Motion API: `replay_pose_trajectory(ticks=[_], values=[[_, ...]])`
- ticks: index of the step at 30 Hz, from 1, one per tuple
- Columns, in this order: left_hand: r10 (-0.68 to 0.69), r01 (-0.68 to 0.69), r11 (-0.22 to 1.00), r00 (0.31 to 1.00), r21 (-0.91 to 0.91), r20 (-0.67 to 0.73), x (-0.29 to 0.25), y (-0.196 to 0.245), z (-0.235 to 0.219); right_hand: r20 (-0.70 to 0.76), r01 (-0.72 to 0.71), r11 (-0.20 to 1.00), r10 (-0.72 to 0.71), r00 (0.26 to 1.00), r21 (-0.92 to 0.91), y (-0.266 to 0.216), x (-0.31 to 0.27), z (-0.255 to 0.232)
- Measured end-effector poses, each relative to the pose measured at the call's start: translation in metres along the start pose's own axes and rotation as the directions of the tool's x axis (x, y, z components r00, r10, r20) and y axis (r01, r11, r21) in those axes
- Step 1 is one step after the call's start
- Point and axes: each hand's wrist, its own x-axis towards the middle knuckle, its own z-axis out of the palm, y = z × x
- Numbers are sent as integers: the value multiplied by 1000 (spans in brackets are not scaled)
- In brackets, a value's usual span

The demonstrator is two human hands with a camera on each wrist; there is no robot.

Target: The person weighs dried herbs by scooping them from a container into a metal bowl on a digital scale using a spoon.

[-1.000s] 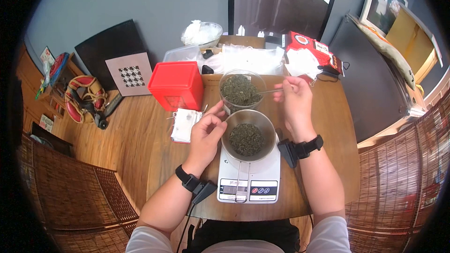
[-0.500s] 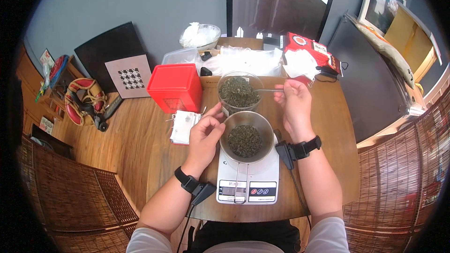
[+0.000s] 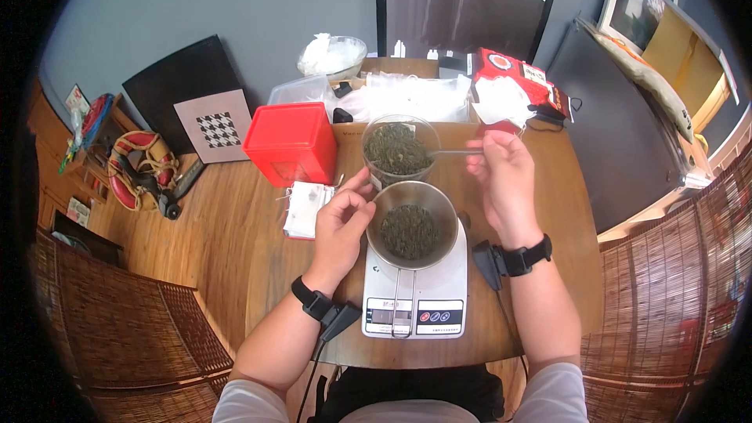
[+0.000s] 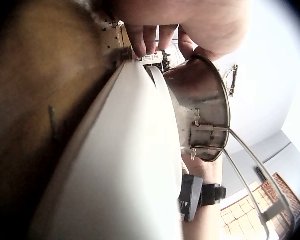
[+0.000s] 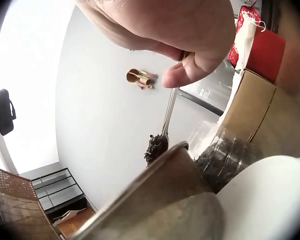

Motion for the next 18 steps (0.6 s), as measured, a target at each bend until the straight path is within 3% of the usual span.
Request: replay_pose_trajectory(ticks=[7, 10, 12, 13, 15, 18], values=[[-4, 4, 1000, 1000, 2, 4, 1, 3, 0, 78, 9, 1000, -10, 997, 5, -12, -39, -19], [2, -1, 1000, 1000, -6, 7, 1, 2, 0, 138, 81, 994, -69, 988, -76, -15, -51, -22], [-28, 29, 999, 999, -20, 22, 0, 5, 0, 218, 257, 953, -220, 951, -160, -16, -59, -21], [-56, 57, 998, 998, -33, 38, -1, 6, 0, 217, 256, 953, -219, 951, -160, -18, -64, -20], [-54, 56, 998, 998, -32, 41, -1, 6, -1, 298, 426, 871, -350, 888, -245, -22, -74, -15], [-26, 27, 999, 999, -28, 23, 0, 1, 0, 364, 429, 869, -327, 872, -248, -28, -89, -8]])
